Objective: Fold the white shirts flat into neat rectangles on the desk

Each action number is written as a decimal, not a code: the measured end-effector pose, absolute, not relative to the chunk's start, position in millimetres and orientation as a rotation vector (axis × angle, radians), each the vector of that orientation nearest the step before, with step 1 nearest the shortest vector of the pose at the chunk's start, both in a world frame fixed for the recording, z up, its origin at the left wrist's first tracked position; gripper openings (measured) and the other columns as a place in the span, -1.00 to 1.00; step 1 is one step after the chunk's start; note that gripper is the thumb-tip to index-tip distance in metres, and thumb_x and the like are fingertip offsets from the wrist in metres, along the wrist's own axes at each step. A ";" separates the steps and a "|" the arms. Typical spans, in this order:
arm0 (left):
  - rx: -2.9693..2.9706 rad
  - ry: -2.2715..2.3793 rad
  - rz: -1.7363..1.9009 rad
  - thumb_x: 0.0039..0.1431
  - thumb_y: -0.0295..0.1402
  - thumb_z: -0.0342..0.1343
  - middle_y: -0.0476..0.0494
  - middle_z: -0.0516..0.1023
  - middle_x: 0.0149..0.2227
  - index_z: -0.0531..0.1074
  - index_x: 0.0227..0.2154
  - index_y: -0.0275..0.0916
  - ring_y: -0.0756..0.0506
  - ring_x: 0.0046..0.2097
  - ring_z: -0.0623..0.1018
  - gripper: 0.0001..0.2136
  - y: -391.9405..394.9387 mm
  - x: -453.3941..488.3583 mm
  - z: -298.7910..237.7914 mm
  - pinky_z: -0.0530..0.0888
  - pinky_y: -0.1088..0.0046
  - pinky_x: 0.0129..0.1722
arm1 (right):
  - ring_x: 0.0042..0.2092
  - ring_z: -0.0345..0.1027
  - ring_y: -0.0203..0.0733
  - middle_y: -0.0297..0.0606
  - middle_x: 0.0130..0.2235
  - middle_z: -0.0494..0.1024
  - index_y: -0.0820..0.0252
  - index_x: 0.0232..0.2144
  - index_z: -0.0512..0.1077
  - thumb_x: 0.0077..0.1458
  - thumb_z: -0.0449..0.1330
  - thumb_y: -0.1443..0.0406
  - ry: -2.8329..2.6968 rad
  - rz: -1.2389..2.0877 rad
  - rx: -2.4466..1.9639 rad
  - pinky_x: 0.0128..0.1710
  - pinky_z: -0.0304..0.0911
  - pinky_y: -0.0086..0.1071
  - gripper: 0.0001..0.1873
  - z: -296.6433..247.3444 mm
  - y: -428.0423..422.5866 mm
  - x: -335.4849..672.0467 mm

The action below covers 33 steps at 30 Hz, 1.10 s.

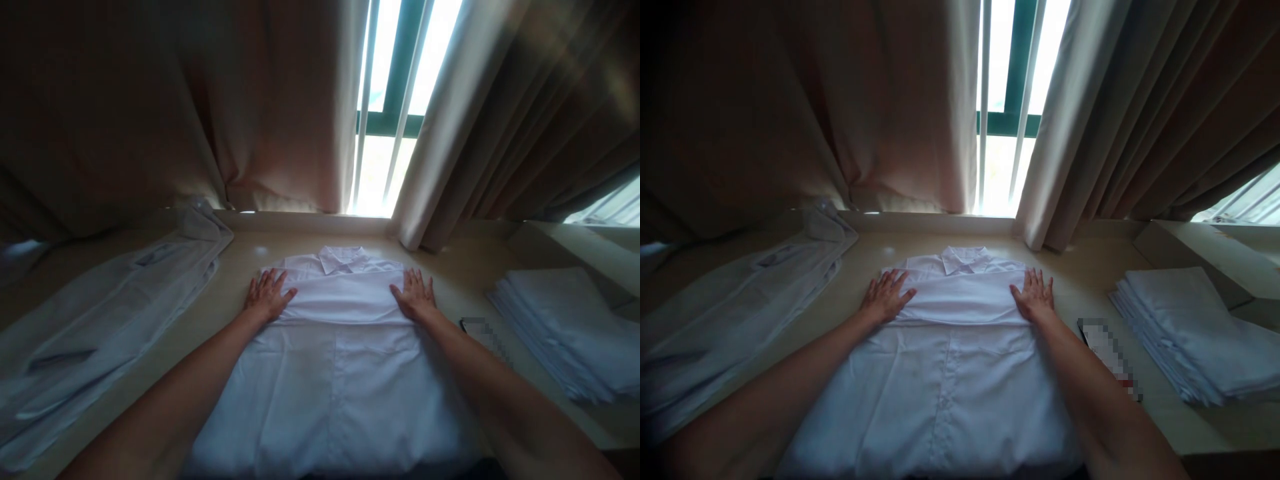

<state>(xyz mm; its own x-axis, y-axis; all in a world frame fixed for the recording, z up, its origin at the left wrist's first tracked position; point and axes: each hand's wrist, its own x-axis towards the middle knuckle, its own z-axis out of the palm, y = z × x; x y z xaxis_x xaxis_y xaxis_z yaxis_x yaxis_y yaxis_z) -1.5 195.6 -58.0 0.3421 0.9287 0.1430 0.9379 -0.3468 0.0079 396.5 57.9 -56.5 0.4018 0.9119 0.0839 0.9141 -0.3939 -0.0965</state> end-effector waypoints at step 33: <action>-1.814 -2.764 -1.613 -0.15 -0.01 0.15 -0.20 0.48 -0.39 0.39 -0.32 -0.38 -0.20 -0.31 0.50 -0.52 -109.2 -152.6 -98.6 0.46 0.24 -0.25 | -0.24 0.39 -0.02 -0.09 -0.30 0.48 0.32 -0.23 0.34 -0.27 0.23 0.00 -0.508 0.280 -2.007 -0.19 0.28 -0.24 -0.40 -85.9 -269.5 313.0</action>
